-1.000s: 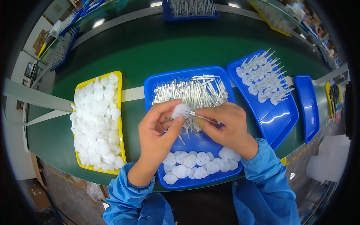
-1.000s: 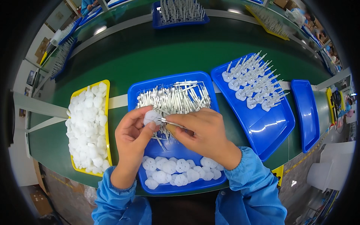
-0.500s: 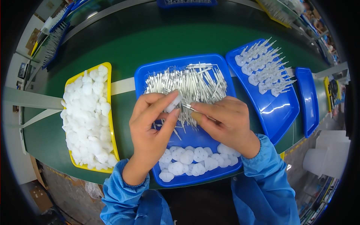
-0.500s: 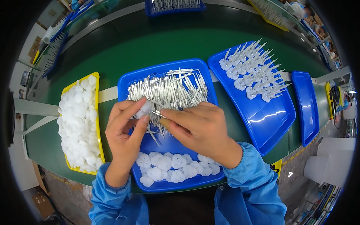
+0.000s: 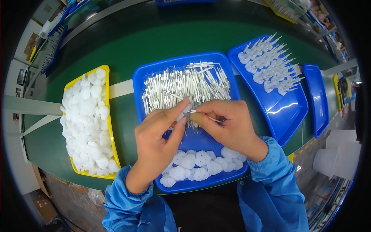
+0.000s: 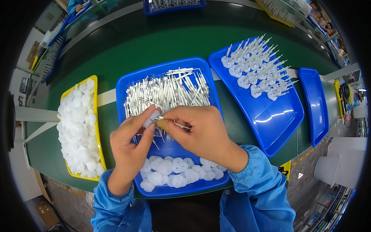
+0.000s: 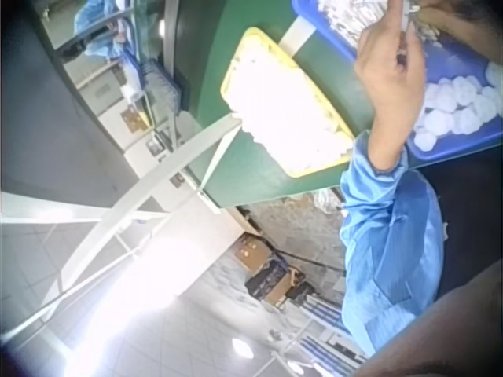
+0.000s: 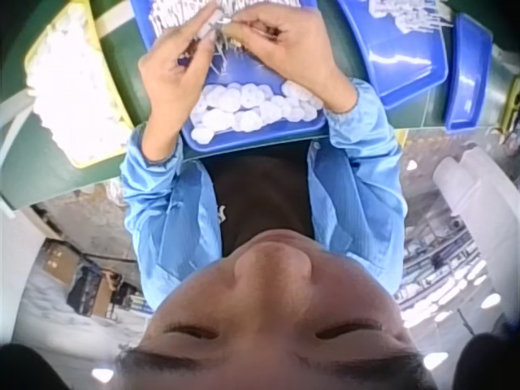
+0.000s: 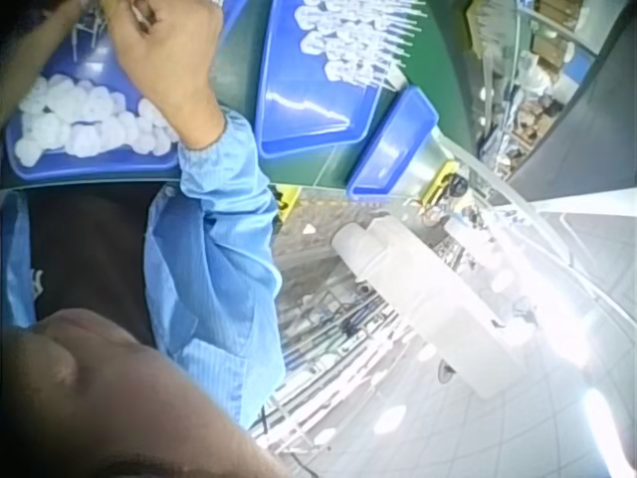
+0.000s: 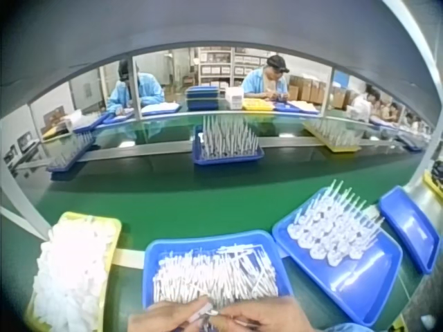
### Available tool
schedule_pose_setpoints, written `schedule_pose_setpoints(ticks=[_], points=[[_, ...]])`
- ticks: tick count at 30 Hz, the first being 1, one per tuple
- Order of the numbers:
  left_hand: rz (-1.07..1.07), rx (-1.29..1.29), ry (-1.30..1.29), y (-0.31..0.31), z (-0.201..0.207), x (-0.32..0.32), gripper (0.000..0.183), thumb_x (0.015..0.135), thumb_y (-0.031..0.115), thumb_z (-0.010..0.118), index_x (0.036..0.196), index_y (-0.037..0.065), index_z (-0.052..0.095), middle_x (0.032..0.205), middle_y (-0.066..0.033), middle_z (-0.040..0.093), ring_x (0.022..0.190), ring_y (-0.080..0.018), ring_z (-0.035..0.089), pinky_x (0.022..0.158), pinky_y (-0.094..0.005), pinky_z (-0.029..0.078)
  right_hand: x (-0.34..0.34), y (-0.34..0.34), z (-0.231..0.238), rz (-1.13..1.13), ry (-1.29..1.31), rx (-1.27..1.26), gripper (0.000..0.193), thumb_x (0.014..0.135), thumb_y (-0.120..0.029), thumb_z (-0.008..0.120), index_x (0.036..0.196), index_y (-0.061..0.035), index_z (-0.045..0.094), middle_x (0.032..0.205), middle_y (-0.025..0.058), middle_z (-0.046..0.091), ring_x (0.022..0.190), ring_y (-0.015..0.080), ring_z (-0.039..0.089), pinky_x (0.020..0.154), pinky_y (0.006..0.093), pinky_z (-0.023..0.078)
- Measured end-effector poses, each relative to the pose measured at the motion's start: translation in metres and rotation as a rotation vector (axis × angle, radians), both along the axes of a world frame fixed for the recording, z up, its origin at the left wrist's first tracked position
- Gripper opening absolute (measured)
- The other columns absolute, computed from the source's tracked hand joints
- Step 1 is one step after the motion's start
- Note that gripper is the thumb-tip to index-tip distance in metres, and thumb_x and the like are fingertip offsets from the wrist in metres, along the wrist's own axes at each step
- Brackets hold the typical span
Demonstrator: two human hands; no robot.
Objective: The person inserts white sticks into white cotton heads to assemble cotton swabs. They pick up a cotton head from a yellow tray and a stick from a blue tray, insert the stick into the head, and place the finished swab into a blue tray. The process is repeated continuously throughout the video.
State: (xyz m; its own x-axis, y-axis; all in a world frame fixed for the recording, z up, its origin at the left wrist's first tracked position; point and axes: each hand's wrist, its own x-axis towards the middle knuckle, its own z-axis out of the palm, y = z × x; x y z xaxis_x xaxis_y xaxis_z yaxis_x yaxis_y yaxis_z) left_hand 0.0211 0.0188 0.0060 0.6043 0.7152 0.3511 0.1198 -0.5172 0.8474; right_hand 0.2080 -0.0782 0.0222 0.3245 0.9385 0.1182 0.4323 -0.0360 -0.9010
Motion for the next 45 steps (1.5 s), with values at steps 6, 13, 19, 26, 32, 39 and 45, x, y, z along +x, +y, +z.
schedule_pose_setpoints(ticks=[6, 13, 19, 26, 32, 39, 45], points=[[0.035, 0.164, 0.040, -0.001, -0.002, 0.001, 0.053, 0.086, -0.012, 0.082, 0.136, 0.004, 0.082, 0.090, -0.0139, 0.080, 0.073, -0.0240, 0.074, 0.072, -0.0339, 0.059, -0.002, -0.003, -0.004, -0.027, -0.739, 0.306, 0.016, 0.084, -0.008, 0.088, 0.100, -0.0067, 0.085, 0.074, 0.0035, 0.076, 0.060, 0.0218, 0.070, 0.062, 0.0344, 0.044], [0.021, 0.043, 0.063, -0.007, -0.002, -0.002, 0.054, 0.087, -0.009, 0.084, 0.139, 0.005, 0.081, 0.085, -0.0128, 0.077, 0.072, -0.0202, 0.073, 0.068, -0.0310, 0.057, 0.009, 0.003, -0.015, 0.058, -0.474, 0.327, 0.016, 0.084, -0.007, 0.088, 0.100, -0.0077, 0.085, 0.082, 0.0052, 0.081, 0.065, 0.0218, 0.075, 0.063, 0.0347, 0.048], [0.000, -0.370, -0.155, -0.005, 0.005, 0.005, 0.050, 0.089, -0.004, 0.088, 0.138, 0.004, 0.079, 0.108, -0.0114, 0.079, 0.088, -0.0162, 0.073, 0.073, -0.0285, 0.060, 0.005, 0.003, -0.013, -0.009, -0.500, 0.388, 0.018, 0.085, -0.012, 0.090, 0.101, -0.0110, 0.083, 0.076, 0.0004, 0.077, 0.065, 0.0215, 0.073, 0.063, 0.0361, 0.051], [-0.015, -0.152, -0.155, 0.011, 0.000, -0.005, 0.051, 0.083, -0.001, 0.095, 0.131, 0.004, 0.079, 0.122, -0.0103, 0.076, 0.100, -0.0152, 0.069, 0.078, -0.0272, 0.063, 0.019, 0.003, -0.010, 0.064, -0.644, 0.475, 0.048, 0.079, -0.012, 0.091, 0.127, -0.0165, 0.083, 0.114, 0.0013, 0.078, 0.097, 0.0220, 0.075, 0.083, 0.0372, 0.053], [0.004, 0.001, -0.120, 0.011, 0.005, -0.005, 0.053, 0.078, -0.002, 0.097, 0.129, 0.004, 0.080, 0.122, -0.0108, 0.076, 0.095, -0.0161, 0.070, 0.076, -0.0272, 0.063, 0.016, 0.000, -0.009, 0.132, -0.727, 0.495, 0.050, 0.081, -0.010, 0.087, 0.130, -0.0196, 0.084, 0.117, -0.0005, 0.078, 0.101, 0.0219, 0.074, 0.087, 0.0378, 0.053], [0.026, 0.012, -0.133, 0.012, 0.004, -0.007, 0.055, 0.079, -0.001, 0.098, 0.130, 0.005, 0.082, 0.127, -0.0125, 0.076, 0.096, -0.0178, 0.074, 0.076, -0.0274, 0.065, 0.018, -0.002, -0.012, 0.191, -0.552, 0.484, 0.049, 0.081, -0.007, 0.084, 0.128, -0.0192, 0.085, 0.117, -0.0003, 0.078, 0.097, 0.0215, 0.073, 0.084, 0.0375, 0.053], [-0.002, 0.057, -0.115, 0.011, 0.003, -0.007, 0.055, 0.079, -0.001, 0.098, 0.132, 0.005, 0.081, 0.130, -0.0136, 0.076, 0.101, -0.0198, 0.076, 0.077, -0.0279, 0.066, 0.019, -0.002, -0.007, 0.211, -0.636, 0.518, 0.052, 0.079, -0.004, 0.083, 0.129, -0.0163, 0.084, 0.116, 0.0012, 0.077, 0.096, 0.0230, 0.073, 0.082, 0.0389, 0.053]])
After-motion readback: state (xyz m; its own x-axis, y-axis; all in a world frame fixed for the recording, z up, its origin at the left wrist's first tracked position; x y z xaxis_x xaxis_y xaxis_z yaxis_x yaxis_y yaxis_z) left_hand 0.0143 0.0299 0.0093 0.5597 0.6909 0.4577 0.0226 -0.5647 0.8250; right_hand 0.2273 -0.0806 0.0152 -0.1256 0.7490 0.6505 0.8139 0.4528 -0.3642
